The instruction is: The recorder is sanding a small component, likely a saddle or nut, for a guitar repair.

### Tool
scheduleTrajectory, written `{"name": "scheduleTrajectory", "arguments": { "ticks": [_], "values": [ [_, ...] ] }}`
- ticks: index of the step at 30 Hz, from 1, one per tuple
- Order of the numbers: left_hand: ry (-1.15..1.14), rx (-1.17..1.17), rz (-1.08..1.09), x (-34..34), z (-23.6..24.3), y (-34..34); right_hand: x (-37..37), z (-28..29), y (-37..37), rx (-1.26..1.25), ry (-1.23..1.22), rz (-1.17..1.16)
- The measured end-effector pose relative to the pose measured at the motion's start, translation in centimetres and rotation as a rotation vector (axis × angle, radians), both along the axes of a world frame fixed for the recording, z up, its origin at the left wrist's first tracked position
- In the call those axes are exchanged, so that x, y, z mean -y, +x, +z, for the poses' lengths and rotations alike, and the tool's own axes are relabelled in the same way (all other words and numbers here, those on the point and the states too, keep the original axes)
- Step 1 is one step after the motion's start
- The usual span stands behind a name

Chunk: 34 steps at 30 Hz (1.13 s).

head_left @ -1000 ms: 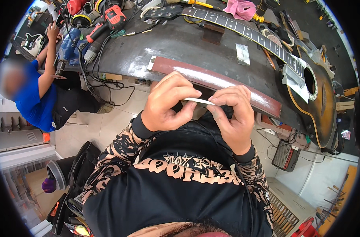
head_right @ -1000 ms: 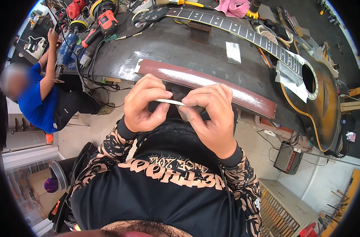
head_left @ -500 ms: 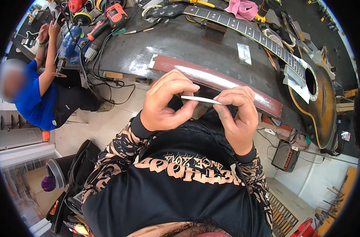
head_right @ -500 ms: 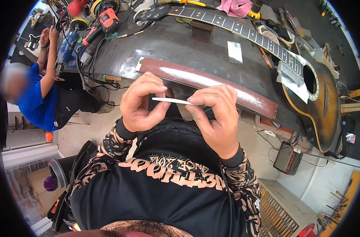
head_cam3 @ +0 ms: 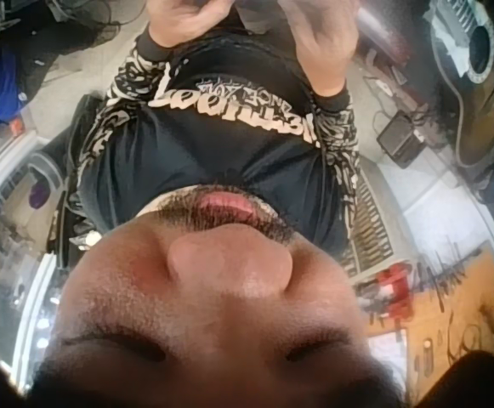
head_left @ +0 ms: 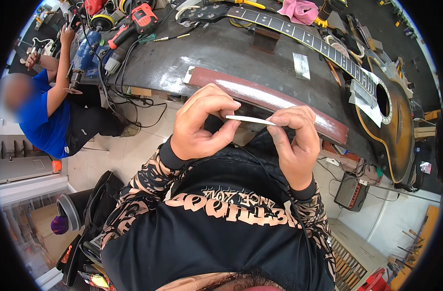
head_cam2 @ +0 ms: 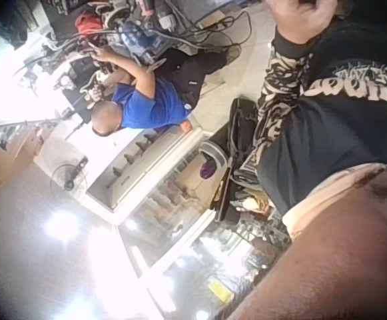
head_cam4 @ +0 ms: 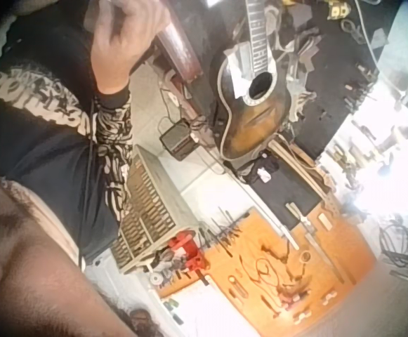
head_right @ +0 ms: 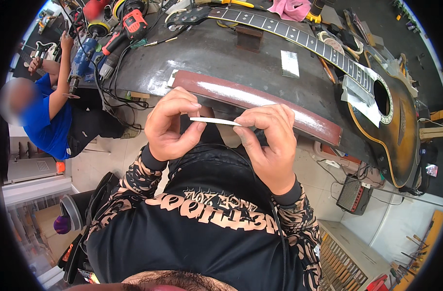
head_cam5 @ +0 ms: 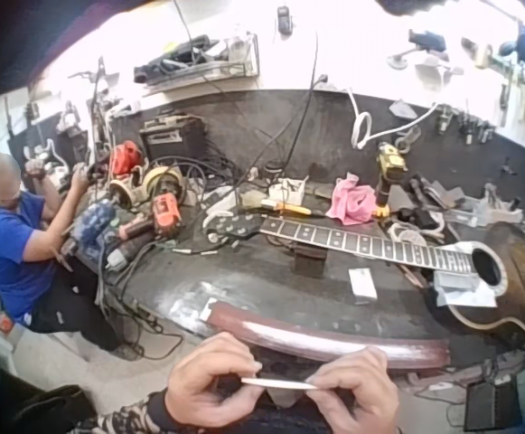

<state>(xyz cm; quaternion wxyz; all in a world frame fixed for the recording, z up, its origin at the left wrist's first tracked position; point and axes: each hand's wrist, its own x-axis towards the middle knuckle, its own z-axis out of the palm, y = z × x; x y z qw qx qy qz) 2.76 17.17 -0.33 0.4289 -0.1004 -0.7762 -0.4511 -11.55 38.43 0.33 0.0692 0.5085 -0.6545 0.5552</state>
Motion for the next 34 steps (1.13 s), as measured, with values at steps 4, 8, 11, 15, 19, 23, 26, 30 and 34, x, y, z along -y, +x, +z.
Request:
{"name": "scheduleTrajectory", "arguments": {
  "ticks": [4, 8, 11, 15, 19, 23, 26, 30, 34],
  "values": [
    [-0.004, 0.002, -0.004, 0.0, -0.1, 0.0, -0.2, -0.1, 0.0, 0.01, 0.007, -0.008],
    [0.013, 0.006, -0.008, -0.2, -0.2, -0.1, -0.5, -0.3, -0.2, 0.008, 0.003, -0.022],
    [0.01, 0.002, -0.012, -0.2, -0.2, -0.2, -0.7, -0.5, -0.3, 0.033, 0.0, -0.03],
    [-0.002, -0.009, -0.012, -0.3, -0.2, -0.5, -0.9, -0.6, -0.4, 0.036, -0.005, -0.038],
    [0.001, -0.002, -0.017, -0.4, -0.3, -0.6, -0.9, -0.5, -0.5, 0.034, -0.008, -0.044],
    [0.011, 0.016, -0.021, -0.5, -0.3, -0.6, -1.0, -0.6, -0.5, 0.049, -0.001, -0.053],
    [-0.002, 0.023, -0.023, -0.4, -0.4, -0.6, -1.0, -0.7, -0.6, 0.037, 0.006, -0.051],
    [-0.009, 0.037, -0.035, -0.3, -0.6, -0.7, -1.0, -0.9, -0.7, 0.029, 0.007, -0.059],
    [0.037, 0.103, -0.063, -0.1, -0.6, -0.4, -1.1, -1.0, -0.9, 0.02, 0.024, -0.066]
  ]
}}
